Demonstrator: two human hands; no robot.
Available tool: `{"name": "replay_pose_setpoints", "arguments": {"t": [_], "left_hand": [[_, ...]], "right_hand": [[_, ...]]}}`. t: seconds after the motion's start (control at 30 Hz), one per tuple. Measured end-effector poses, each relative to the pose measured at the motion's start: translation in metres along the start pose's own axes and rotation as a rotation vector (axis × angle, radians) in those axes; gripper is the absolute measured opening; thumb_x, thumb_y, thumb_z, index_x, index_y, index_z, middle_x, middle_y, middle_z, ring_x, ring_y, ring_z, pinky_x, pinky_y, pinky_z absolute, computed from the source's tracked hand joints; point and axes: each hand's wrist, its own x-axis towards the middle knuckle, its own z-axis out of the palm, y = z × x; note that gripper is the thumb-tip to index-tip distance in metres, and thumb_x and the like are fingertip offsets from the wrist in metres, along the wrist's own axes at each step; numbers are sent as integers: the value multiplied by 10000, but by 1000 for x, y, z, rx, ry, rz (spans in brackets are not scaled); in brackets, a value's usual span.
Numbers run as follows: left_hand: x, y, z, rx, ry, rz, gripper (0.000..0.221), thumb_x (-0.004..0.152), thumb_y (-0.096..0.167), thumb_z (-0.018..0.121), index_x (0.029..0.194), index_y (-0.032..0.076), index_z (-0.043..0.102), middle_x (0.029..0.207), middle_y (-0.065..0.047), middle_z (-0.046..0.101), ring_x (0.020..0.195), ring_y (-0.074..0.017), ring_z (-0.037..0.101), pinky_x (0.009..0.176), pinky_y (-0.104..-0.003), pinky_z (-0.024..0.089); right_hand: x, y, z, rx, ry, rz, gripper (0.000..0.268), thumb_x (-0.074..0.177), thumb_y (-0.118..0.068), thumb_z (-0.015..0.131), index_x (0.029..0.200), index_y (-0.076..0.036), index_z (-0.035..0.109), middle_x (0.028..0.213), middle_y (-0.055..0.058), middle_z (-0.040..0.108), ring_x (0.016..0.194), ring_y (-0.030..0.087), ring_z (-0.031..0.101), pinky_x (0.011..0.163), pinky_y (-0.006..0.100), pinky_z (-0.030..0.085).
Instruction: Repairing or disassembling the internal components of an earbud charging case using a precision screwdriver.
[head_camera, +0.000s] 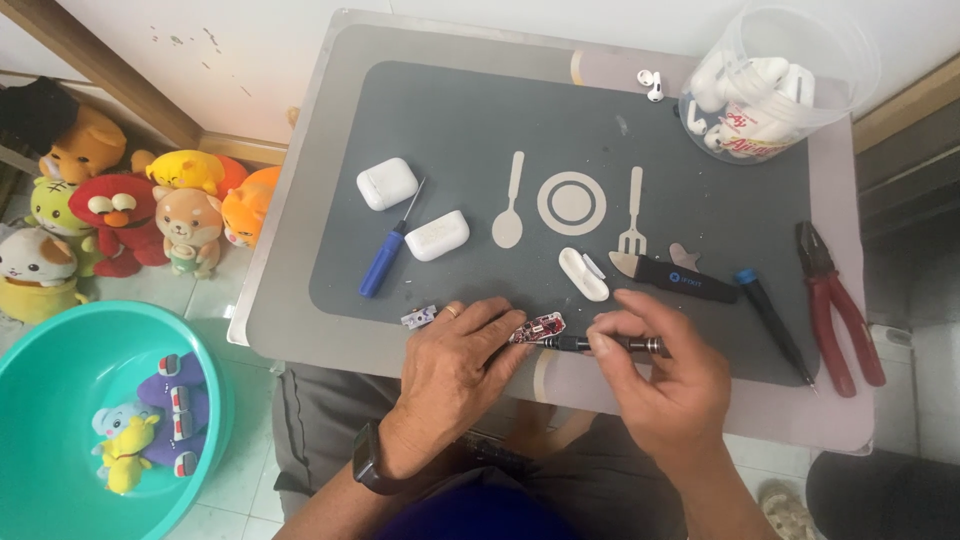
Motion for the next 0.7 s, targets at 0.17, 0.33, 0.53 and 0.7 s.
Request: {"name": "replay_pose_setpoints", "arguments": {"t": [0.17,0.33,0.53,0.7], "left_hand": [[-1,0,0,-13,3,-9,202,956,242,745,1104,105,731,1093,-13,712,729,-234,578,600,-353,511],[-2,-1,1,-14,6,-1,203,942,241,769,1096,112,740,1093,-10,711,740,-242,589,645,-355,516],[-1,0,0,7,20,9,210,925,219,794,1094,106,743,1085,-14,717,738,-235,596,622,-341,527],[0,1,-1,5,10,5,182,953,207,743,1115,124,736,1080,2,697,728,-245,581,624,-354,507]], "right_hand": [[7,-12,5,57,41,202,332,890,-18,727,1215,-10,662,885,68,716,686,177,739,701,250,673],[5,-15,2,0,20,247,318,878,-41,748,1187,-75,679,884,25,754,662,146,780,551,190,555],[15,-19,-8,-57,-173,-203,377,892,35,729,1254,-35,648,998,40,774,927,125,762,958,282,624],[38,-32,-7,-133,-325,-421,271,934,-15,692,1204,-19,663,1056,67,758,919,196,747,877,326,595]]}}
